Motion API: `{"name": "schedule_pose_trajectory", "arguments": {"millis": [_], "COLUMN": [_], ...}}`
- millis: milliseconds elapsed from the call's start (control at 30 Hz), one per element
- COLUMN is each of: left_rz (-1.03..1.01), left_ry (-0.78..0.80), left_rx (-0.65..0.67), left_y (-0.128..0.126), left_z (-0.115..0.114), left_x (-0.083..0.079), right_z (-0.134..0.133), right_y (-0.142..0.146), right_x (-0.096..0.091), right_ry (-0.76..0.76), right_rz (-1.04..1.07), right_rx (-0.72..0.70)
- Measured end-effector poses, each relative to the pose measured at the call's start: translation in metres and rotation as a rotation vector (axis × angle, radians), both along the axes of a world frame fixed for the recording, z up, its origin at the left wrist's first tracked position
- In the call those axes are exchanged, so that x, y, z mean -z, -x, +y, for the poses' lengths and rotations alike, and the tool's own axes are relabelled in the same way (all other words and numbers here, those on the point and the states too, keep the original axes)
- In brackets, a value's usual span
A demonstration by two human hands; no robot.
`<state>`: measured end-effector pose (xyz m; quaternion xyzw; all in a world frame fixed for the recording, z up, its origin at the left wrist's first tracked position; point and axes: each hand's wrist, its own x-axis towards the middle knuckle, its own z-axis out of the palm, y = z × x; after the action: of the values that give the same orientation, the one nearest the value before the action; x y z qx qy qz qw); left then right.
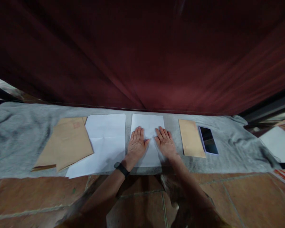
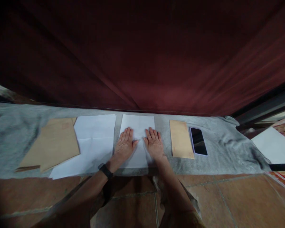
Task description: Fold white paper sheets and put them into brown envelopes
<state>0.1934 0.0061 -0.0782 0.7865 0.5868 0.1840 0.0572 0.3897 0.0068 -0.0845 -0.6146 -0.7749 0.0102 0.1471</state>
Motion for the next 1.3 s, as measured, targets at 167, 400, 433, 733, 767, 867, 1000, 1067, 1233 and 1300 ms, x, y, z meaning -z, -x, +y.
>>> {"name": "schedule_pose_trajectory", "arguments": {"millis": [167,400,433,733,767,867,1000,1067,1233,1300], "left_rz": [-0.004,-0.015,-0.006,0.057,0.047,0.025,0.041,0.05,0.051,0.062], "left_ry": [-0.007,-0.044,-0.039,0.009,0.008,0.022,0.091,0.102,-0.028,-0.061], "left_rx": [-0.02,0.053,0.107,0.322,0.318,0.294,0.28,0.288,0.26,0.25], "left_y": [0.005,0.004,0.002,-0.012,-0.012,-0.012,-0.012,-0.012,-0.011,-0.011], "left_z": [-0.004,-0.025,-0.03,-0.061,-0.061,-0.061,-0.063,-0.064,-0.071,-0.074], "left_x": [0.005,-0.013,-0.015,-0.001,0.0,0.0,-0.003,-0.003,0.002,0.004], "right_z": [0.003,0.008,0.009,0.006,0.007,0.015,0.046,0.066,0.11,0.124], "right_y": [-0.018,-0.02,-0.016,0.032,0.035,0.044,0.056,0.062,0.068,0.066], "right_x": [0.002,-0.012,-0.015,-0.026,-0.026,-0.025,-0.024,-0.022,-0.015,-0.013], "right_ry": [-0.008,-0.028,-0.032,0.123,0.137,0.162,0.166,0.136,0.038,0.029], "right_rz": [-0.012,0.042,0.074,0.146,0.138,0.083,-0.01,-0.043,-0.098,-0.115], "right_rx": [0.089,0.098,0.057,-0.4,-0.421,-0.455,-0.46,-0.464,-0.425,-0.425]}}
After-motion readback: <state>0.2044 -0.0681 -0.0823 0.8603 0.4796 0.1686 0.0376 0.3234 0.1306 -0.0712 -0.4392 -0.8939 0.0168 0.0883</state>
